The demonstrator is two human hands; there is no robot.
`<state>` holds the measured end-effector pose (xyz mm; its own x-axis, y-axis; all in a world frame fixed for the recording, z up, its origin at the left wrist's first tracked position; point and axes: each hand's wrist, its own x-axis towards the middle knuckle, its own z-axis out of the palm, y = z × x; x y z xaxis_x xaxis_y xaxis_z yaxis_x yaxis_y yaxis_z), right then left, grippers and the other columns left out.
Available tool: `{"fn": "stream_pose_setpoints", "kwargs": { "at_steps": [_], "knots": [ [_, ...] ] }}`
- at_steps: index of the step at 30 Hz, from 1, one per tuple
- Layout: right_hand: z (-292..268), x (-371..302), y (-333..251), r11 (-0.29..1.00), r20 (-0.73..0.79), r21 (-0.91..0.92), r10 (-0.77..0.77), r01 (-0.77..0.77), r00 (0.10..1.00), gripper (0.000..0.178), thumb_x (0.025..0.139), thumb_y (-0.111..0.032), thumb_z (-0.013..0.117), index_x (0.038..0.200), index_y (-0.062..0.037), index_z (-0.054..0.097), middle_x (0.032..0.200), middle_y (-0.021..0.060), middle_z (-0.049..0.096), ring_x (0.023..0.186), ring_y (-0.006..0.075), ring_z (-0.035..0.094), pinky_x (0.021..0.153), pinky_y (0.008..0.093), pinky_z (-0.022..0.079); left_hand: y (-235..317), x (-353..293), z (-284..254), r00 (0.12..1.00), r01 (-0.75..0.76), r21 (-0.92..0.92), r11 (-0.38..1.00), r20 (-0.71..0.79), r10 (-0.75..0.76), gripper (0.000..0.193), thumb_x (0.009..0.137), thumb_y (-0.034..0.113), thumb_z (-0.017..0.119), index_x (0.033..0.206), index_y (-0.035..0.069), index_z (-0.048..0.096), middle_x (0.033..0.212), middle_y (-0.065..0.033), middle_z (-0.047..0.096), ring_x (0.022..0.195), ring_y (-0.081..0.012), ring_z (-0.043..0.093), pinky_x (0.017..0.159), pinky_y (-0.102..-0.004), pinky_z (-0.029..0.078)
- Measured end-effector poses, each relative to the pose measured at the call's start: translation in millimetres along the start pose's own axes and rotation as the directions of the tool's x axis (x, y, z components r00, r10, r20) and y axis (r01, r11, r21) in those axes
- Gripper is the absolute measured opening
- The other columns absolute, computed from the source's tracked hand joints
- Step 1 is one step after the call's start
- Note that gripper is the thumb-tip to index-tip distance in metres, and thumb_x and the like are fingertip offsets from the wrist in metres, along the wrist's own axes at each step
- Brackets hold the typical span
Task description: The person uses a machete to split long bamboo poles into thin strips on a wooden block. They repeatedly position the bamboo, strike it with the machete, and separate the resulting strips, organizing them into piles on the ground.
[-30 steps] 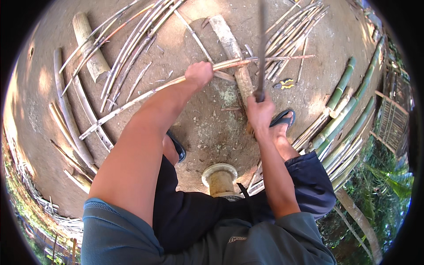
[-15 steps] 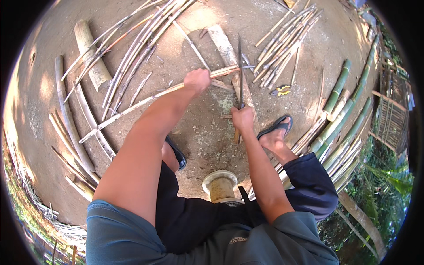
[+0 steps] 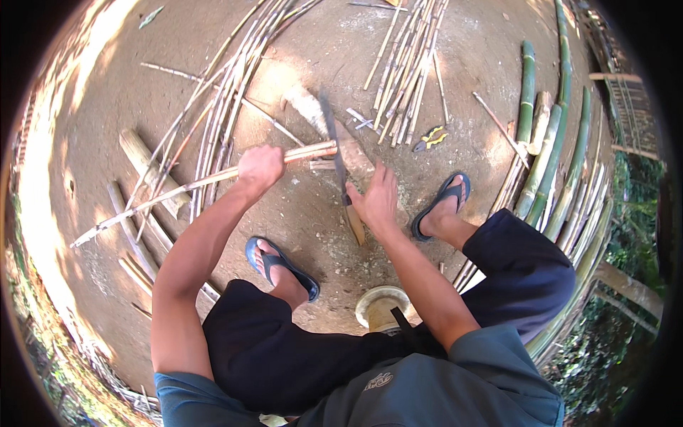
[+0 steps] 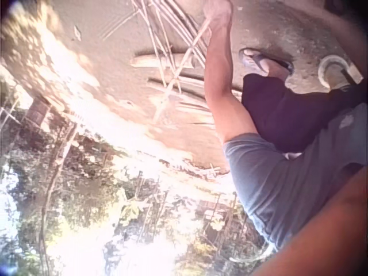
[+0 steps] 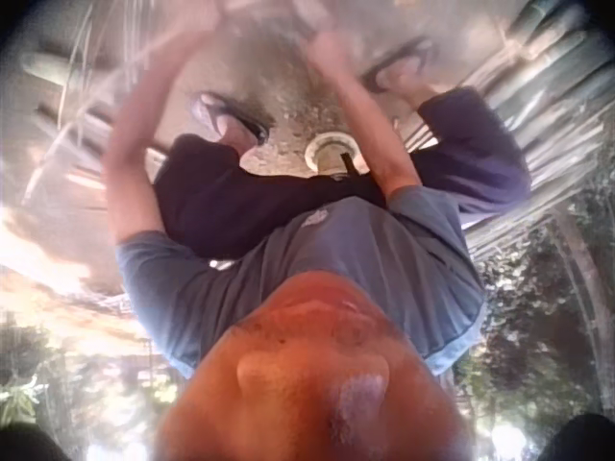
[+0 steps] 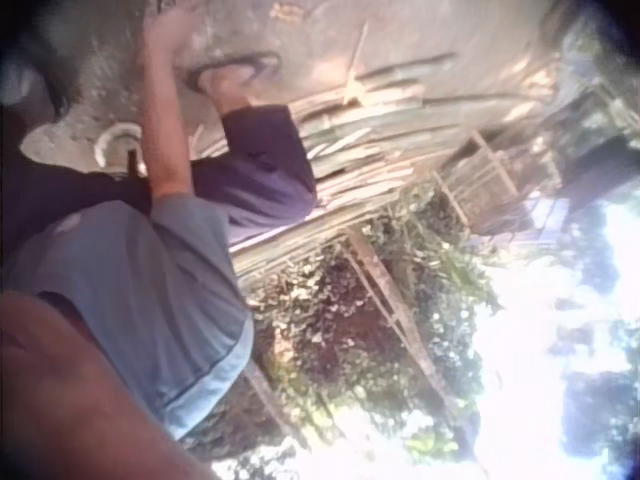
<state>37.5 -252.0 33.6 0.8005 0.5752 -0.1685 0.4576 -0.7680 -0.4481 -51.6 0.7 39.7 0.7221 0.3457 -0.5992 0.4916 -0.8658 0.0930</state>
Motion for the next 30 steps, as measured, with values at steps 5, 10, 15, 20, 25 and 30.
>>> {"fn": "stream_pose_setpoints", "kwargs": {
  "at_steps": [5, 10, 15, 20, 25, 30],
  "knots": [
    [-44, 22, -55, 0.841, -0.061, -0.064, -0.54, 0.537, 0.839, 0.064, 0.088, -0.039, 0.065, 0.132, 0.0026, 0.044, 0.119, 0.0264, 0.059, 0.115, 0.0352, 0.058, 0.102, 0.0516, 0.04, 20, -44, -50, 0.974, -0.211, 0.247, 0.946, -0.026, 0.224, 0.014, 0.09, 0.011, 0.052, 0.087, 0.005, 0.064, 0.08, -0.0132, 0.072, 0.072, -0.0264, 0.072, 0.062, -0.0397, 0.058],
    [-53, 10, -56, 0.886, 0.325, 0.387, -0.392, 0.257, 0.861, 0.048, 0.099, -0.043, 0.051, 0.104, 0.0054, 0.053, 0.07, 0.0273, 0.061, 0.071, 0.0466, 0.064, 0.067, 0.0539, 0.05, 48, -40, -72, 0.793, -0.484, 0.511, 0.711, -0.087, 0.603, 0.007, 0.081, 0.016, 0.061, 0.081, 0.009, 0.064, 0.068, -0.0053, 0.067, 0.066, -0.0179, 0.067, 0.066, -0.0372, 0.054],
    [-29, 10, -46, 0.836, 0.191, 0.545, -0.047, -0.066, 0.98, 0.051, 0.102, -0.045, 0.042, 0.093, 0.0042, 0.053, 0.068, 0.0291, 0.06, 0.069, 0.0498, 0.061, 0.064, 0.0563, 0.046, 88, -9, -84, 0.723, -0.481, 0.634, 0.605, -0.103, 0.683, 0.035, 0.087, 0.015, 0.058, 0.121, 0.008, 0.055, 0.131, -0.0155, 0.053, 0.129, -0.0242, 0.045, 0.112, -0.0497, 0.027],
    [-17, 57, -18, 0.758, -0.039, 0.58, 0.39, -0.297, 0.92, 0.051, 0.102, -0.044, 0.042, 0.092, 0.0042, 0.055, 0.076, 0.0321, 0.061, 0.076, 0.0524, 0.06, 0.068, 0.0583, 0.045, 108, -19, -103, 0.75, -0.378, 0.317, 0.87, -0.446, 0.488, 0.066, 0.079, 0.017, 0.072, 0.139, 0.011, 0.046, 0.151, -0.0181, 0.027, 0.141, -0.042, 0.023, 0.117, -0.0534, 0.022],
    [-4, 135, 75, 0.681, -0.151, 0.527, 0.663, -0.508, 0.733, 0.048, 0.1, -0.042, 0.046, 0.098, 0.0037, 0.06, 0.089, 0.0339, 0.064, 0.089, 0.0528, 0.061, 0.079, 0.0592, 0.046, 128, -128, -161, 0.847, -0.467, 0.056, 0.883, -0.257, 0.464, 0.066, 0.078, 0.022, 0.077, 0.135, 0.01, 0.047, 0.146, -0.0201, 0.03, 0.139, -0.0447, 0.024, 0.114, -0.0555, 0.028],
    [-2, 171, 89, 0.687, -0.127, 0.482, 0.669, -0.544, 0.732, 0.045, 0.099, -0.041, 0.049, 0.103, 0.0016, 0.06, 0.096, 0.0318, 0.065, 0.093, 0.0502, 0.063, 0.082, 0.058, 0.048, 150, -221, -199, 0.902, -0.43, -0.176, 0.885, -0.064, 0.426, 0.064, 0.08, 0.024, 0.076, 0.136, 0.01, 0.048, 0.144, -0.0209, 0.031, 0.137, -0.0446, 0.026, 0.113, -0.0545, 0.03]
  ]
}}
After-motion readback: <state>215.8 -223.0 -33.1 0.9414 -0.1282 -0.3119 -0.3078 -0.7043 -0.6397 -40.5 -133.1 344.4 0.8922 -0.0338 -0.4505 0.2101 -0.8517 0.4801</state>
